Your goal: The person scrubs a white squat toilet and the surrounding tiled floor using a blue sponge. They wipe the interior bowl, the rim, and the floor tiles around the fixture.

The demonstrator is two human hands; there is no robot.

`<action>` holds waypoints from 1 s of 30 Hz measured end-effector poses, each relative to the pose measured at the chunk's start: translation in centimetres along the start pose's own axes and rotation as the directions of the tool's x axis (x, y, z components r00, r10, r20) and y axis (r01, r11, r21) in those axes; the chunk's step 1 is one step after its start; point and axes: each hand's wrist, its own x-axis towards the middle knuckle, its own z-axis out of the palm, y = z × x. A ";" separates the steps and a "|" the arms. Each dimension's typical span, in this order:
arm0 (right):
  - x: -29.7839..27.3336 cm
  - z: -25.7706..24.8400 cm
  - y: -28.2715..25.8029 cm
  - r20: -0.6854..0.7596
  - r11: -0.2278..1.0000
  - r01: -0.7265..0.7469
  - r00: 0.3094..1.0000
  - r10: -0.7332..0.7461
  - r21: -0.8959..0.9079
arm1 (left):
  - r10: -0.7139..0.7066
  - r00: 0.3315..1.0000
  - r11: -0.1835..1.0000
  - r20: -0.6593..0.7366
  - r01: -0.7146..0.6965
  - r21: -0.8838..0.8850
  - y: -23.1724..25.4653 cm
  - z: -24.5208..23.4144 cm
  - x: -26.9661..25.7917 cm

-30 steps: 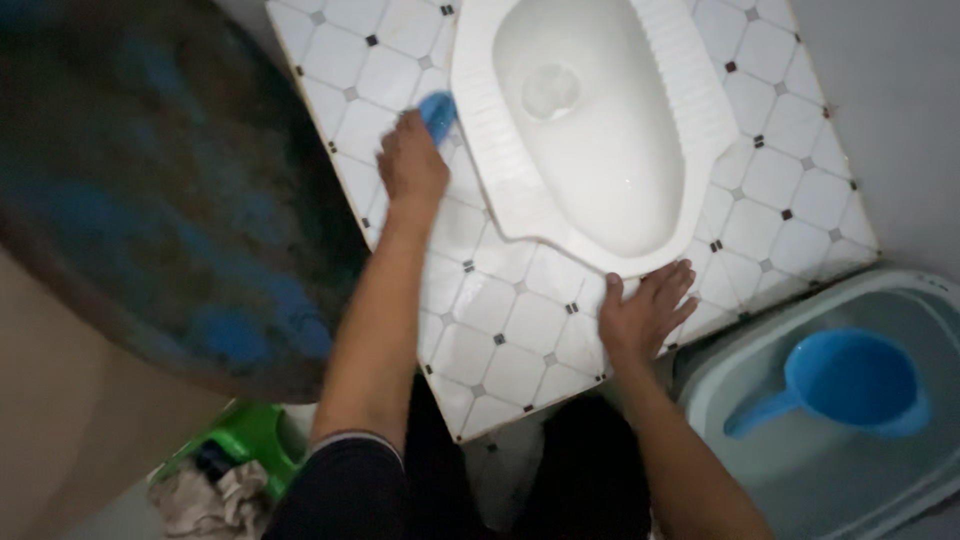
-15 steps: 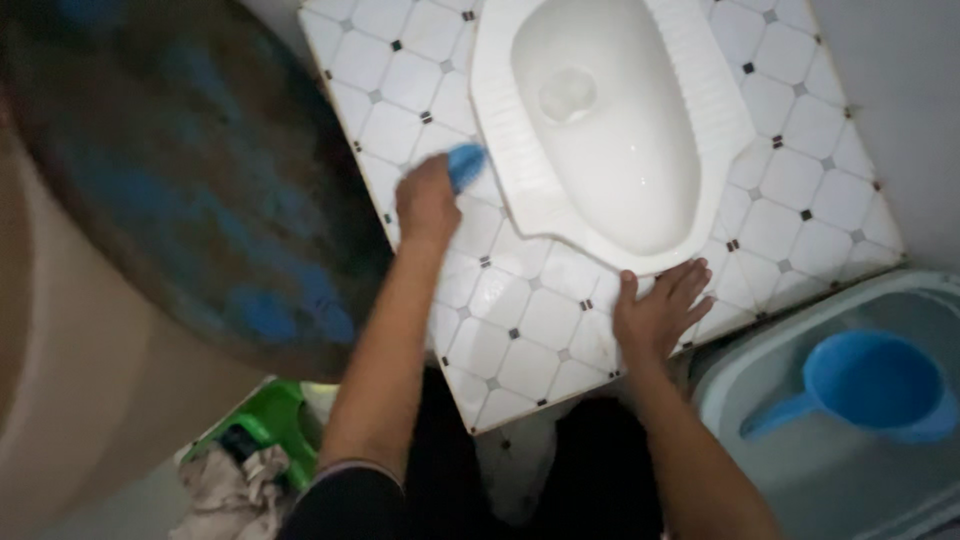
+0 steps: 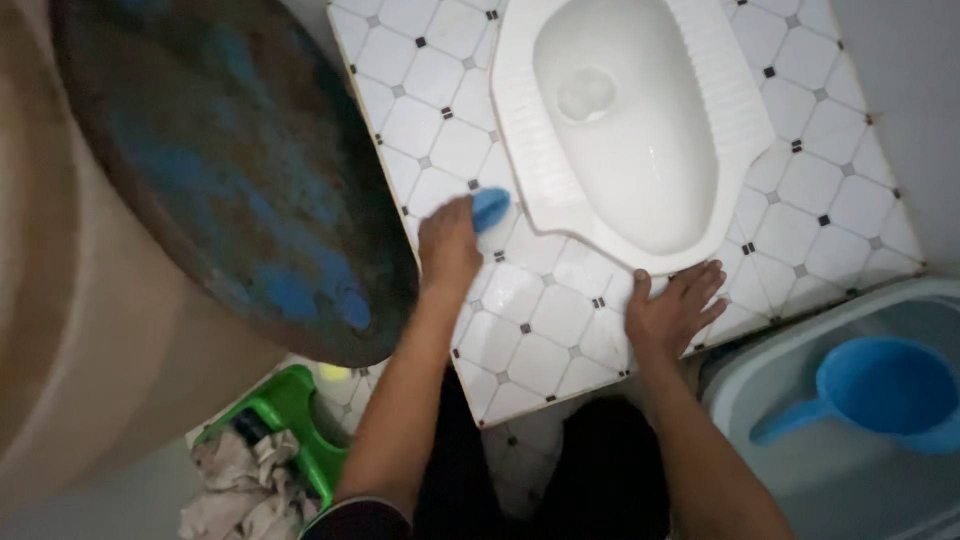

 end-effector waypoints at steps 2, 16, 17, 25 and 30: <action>0.0 0.0 0.1 0.004 1.000 -0.009 1.000 0.009 -0.022 | 0.049 0.995 0.999 -0.082 -0.051 -0.016 -1.3 0.3 3.3; 0.4 0.8 0.6 -0.011 0.998 0.005 1.000 -0.006 -0.067 | -0.110 0.994 0.984 0.020 0.106 0.143 -3.9 -1.2 13.7; 0.5 0.8 0.4 -0.006 0.999 -0.001 1.000 0.001 -0.054 | -0.108 0.994 0.986 -0.012 0.109 0.129 -3.6 -1.2 12.7; -0.2 0.0 0.3 -0.024 0.999 0.031 0.999 -0.030 0.018 | -0.042 0.999 0.998 -0.024 0.043 0.041 -1.2 -1.4 -0.4; -0.3 -0.2 0.1 -0.022 1.000 0.025 0.999 -0.025 0.006 | -0.051 0.998 0.998 -0.042 0.050 -0.026 0.7 -2.4 -6.5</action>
